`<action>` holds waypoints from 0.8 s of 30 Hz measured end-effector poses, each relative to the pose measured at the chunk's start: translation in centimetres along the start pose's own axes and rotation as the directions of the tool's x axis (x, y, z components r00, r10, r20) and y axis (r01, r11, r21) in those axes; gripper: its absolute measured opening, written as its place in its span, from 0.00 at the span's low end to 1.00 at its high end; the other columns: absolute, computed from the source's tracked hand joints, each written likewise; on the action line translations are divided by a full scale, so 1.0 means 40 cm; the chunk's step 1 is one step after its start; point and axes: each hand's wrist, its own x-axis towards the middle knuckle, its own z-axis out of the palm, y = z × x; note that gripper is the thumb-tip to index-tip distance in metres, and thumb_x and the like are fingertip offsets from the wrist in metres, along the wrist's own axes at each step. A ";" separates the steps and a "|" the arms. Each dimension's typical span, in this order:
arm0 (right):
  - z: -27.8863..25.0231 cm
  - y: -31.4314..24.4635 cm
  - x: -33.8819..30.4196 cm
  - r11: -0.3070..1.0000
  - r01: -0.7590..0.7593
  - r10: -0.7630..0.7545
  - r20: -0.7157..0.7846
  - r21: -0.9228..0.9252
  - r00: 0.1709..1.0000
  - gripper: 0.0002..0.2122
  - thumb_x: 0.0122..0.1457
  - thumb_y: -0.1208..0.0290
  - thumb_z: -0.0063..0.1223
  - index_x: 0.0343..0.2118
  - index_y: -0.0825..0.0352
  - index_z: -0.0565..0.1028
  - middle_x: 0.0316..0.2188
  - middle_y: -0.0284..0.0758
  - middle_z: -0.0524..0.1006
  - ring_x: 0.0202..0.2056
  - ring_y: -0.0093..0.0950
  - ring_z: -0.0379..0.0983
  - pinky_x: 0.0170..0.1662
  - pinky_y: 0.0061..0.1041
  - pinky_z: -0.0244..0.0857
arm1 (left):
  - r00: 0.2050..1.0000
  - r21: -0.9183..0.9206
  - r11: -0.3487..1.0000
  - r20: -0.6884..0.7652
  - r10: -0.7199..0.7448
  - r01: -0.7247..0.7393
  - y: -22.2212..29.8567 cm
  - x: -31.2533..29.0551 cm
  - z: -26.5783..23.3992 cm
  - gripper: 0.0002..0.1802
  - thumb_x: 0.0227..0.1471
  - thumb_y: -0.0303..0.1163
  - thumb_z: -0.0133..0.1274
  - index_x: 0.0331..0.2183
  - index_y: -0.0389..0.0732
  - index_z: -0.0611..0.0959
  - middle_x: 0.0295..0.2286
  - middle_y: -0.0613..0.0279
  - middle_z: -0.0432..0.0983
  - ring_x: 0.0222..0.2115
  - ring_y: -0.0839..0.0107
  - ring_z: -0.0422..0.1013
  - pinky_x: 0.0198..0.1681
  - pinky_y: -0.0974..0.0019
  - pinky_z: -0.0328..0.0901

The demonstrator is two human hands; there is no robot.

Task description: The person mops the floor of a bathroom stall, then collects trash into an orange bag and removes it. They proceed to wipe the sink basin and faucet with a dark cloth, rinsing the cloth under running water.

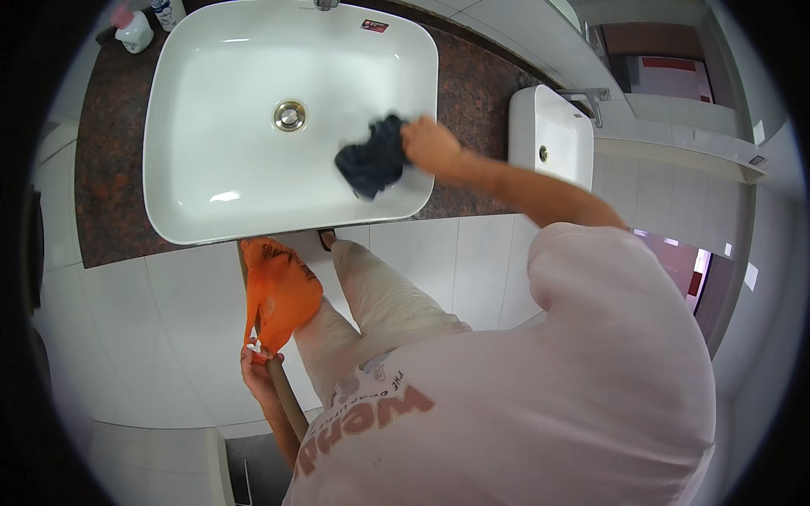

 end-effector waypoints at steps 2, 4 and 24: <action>-0.006 -0.135 -0.048 0.997 0.043 -0.042 -0.022 0.069 0.999 0.07 0.52 0.70 0.51 0.29 0.61 0.81 0.35 0.34 0.74 0.43 0.29 0.68 0.46 0.29 0.58 | 1.000 -0.025 1.000 -0.001 -0.003 0.003 -0.014 0.008 -0.022 0.16 0.57 0.41 0.45 0.43 0.42 0.74 0.24 0.66 0.71 0.25 0.75 0.68 0.32 0.65 0.66; -0.011 -0.179 -0.055 0.928 -0.122 0.120 0.028 0.353 0.992 0.08 0.49 0.69 0.54 0.30 0.66 0.80 0.37 0.39 0.75 0.41 0.34 0.70 0.44 0.32 0.62 | 1.000 -0.047 0.999 0.022 0.009 -0.008 -0.032 0.023 -0.028 0.16 0.59 0.44 0.44 0.42 0.43 0.74 0.23 0.66 0.71 0.24 0.73 0.67 0.30 0.66 0.66; -0.138 0.255 0.091 -0.334 0.165 0.809 0.192 0.928 0.555 0.15 0.53 0.72 0.49 0.45 0.68 0.76 0.26 0.27 0.75 0.29 0.18 0.70 0.34 0.21 0.66 | 0.999 0.013 0.999 -0.035 -0.040 0.041 0.037 -0.033 0.074 0.16 0.59 0.43 0.44 0.42 0.43 0.74 0.23 0.67 0.70 0.26 0.74 0.67 0.32 0.63 0.66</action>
